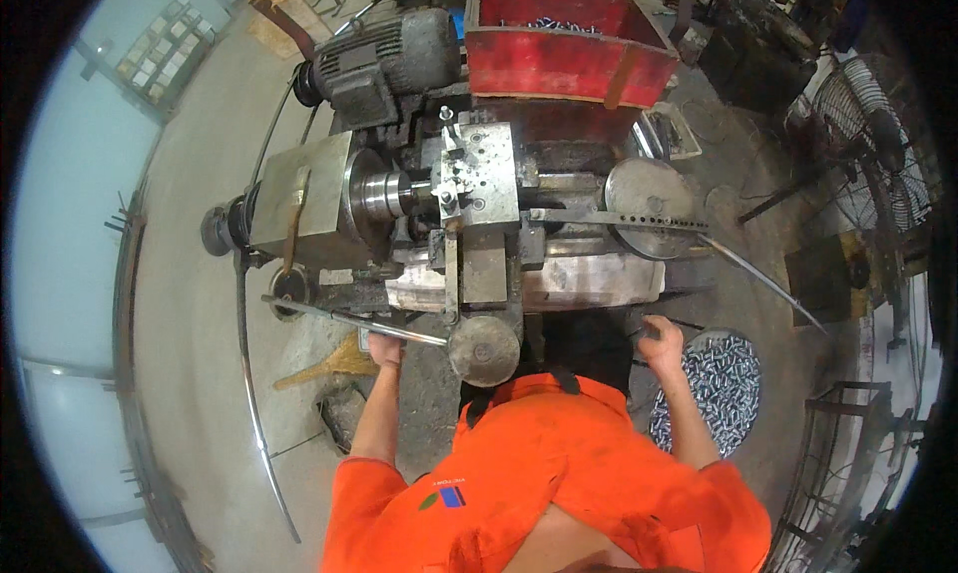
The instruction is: The person operates a manual metal forming machine in a workshop. They repeatedly insert small metal pieces into the machine, pull a lever to activate the forming process, and then remove the finished parts.
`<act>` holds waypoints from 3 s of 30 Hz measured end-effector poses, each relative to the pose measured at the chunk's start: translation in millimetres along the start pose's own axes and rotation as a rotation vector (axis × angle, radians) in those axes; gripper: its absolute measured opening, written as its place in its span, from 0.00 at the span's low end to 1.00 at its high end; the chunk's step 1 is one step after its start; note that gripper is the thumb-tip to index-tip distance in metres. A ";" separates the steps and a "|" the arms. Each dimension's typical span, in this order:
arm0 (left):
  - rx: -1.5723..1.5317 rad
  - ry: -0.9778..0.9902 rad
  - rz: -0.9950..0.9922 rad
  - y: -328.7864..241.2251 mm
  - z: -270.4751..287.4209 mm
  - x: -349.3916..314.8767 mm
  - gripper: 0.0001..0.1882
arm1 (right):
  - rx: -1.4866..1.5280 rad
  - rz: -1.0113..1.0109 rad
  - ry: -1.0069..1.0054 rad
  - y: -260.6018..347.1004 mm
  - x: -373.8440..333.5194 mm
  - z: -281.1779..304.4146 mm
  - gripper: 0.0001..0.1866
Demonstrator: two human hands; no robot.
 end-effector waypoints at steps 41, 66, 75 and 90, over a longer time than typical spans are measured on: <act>0.000 -0.186 0.430 -1.8 284.0 -157.0 0.24 | -0.655 0.710 0.331 356.0 234.9 -81.9 0.13; 0.100 0.565 -0.437 -208.2 175.6 -37.7 0.15 | -0.200 -0.189 0.034 -1.6 52.1 165.8 0.22; 0.021 0.438 -0.490 -193.6 168.7 -26.3 0.15 | -0.401 -0.781 0.183 -187.5 -56.7 85.0 0.15; 0.145 0.212 -0.354 -212.2 189.9 -60.0 0.13 | -0.623 -0.553 0.201 -246.6 -37.1 58.5 0.09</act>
Point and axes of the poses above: each hand's wrist, its own x-axis towards the middle knuckle, its own z-axis out of the back of the hand, y = z × x, the point moved 2 cm from there along x, towards the middle knuckle, and after that the axes turned 15 degrees about y, right-handed, at the moved point
